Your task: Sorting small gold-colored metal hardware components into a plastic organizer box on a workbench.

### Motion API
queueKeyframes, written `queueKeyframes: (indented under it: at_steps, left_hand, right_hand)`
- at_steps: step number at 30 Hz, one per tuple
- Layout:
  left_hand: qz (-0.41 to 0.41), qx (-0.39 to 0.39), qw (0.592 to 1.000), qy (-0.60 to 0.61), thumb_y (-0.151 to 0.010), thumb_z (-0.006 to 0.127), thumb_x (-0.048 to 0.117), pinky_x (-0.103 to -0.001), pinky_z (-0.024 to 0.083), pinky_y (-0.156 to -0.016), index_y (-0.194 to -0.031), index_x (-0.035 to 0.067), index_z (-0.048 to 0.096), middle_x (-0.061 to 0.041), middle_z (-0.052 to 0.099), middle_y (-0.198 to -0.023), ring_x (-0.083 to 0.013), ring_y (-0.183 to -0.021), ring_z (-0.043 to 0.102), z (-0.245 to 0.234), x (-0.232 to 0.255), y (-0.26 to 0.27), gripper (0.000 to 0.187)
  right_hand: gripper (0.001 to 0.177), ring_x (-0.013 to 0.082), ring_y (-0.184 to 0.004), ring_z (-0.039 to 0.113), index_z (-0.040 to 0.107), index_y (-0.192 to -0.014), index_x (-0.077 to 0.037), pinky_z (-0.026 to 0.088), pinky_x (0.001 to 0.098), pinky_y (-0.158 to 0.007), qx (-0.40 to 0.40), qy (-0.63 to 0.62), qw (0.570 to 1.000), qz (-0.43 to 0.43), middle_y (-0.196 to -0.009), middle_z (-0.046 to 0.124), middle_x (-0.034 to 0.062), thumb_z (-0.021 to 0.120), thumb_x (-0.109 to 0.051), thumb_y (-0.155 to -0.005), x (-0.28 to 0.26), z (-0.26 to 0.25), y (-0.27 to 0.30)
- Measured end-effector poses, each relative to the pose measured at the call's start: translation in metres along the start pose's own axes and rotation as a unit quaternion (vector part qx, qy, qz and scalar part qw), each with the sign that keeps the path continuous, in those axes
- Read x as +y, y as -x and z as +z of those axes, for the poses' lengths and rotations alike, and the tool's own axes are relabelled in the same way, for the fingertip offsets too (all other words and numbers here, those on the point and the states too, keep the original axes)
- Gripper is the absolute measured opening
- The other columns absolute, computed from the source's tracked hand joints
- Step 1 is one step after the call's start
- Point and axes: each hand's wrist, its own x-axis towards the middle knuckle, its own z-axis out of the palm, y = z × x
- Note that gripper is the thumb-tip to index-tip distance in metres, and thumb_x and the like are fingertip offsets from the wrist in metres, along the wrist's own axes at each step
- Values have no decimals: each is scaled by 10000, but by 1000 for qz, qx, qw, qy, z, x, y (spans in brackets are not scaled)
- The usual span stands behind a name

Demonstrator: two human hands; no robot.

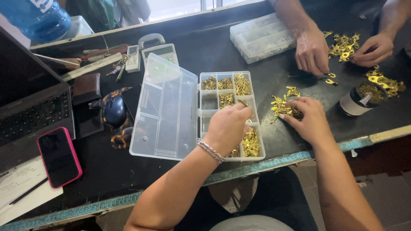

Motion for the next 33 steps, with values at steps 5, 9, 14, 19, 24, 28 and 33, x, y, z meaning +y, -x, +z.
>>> queueKeyframes:
  at_steps: [5, 9, 14, 19, 24, 28, 33]
  left_hand:
    - [17, 81, 992, -91, -791, 789, 359, -321, 574, -686, -865, 261, 655, 52, 578, -809, -183, -803, 669, 52, -16, -4, 182]
    - [42, 163, 977, -129, -822, 705, 201, -299, 530, -599, -755, 210, 610, 32, 570, -769, -181, -680, 650, 42, 0, 0, 117]
    - [35, 174, 976, -126, -800, 729, 112, -303, 572, -585, -783, 176, 609, 23, 582, -809, -216, -660, 705, 27, 16, 5, 137]
    - [32, 159, 982, -97, -782, 743, 50, -288, 589, -575, -801, 166, 596, 27, 571, -832, -217, -676, 722, 27, 12, 5, 187]
    - [32, 207, 975, -69, -880, 689, 200, -328, 528, -586, -833, 189, 612, 29, 576, -784, -224, -684, 686, 32, 10, 1, 91]
    - [-9, 206, 976, -65, -888, 727, 297, -341, 546, -578, -820, 151, 647, -11, 600, -777, -246, -668, 691, 36, 10, 4, 180]
    - [12, 190, 980, -51, -868, 709, 208, -350, 541, -577, -809, 179, 628, 7, 582, -746, -262, -669, 692, 39, 7, 4, 105]
  right_hand:
    - [232, 374, -1092, 655, 781, -1101, -265, 474, 463, -1010, 22, 19, 1000, -8, -1120, 698, 104, 830, -321, -881, 16, 10, 2]
    - [180, 370, -1043, 654, 794, -1041, -285, 502, 470, -975, 53, 7, 998, -34, -1091, 697, 90, 836, -260, -867, 19, 12, 3]
    - [151, 320, -1051, 659, 791, -1032, -286, 501, 442, -976, 70, -19, 996, -51, -1075, 703, 39, 845, -245, -897, 14, 13, 4]
    - [165, 271, -1106, 660, 785, -1062, -296, 498, 417, -992, 69, -34, 994, -77, -1117, 720, -20, 839, -235, -918, -8, 5, 8]
    - [135, 330, -906, 729, 793, -999, -141, 557, 465, -841, 62, -180, 956, -225, -957, 781, 65, 799, -75, -881, -51, 1, 19]
    - [143, 296, -858, 736, 802, -980, -133, 570, 428, -800, 85, -199, 940, -265, -942, 784, 44, 836, -92, -848, -74, 4, 26]
    - [119, 336, -770, 724, 793, -953, -89, 580, 438, -731, 92, -236, 919, -302, -889, 775, 79, 825, -55, -844, -93, 11, 24]
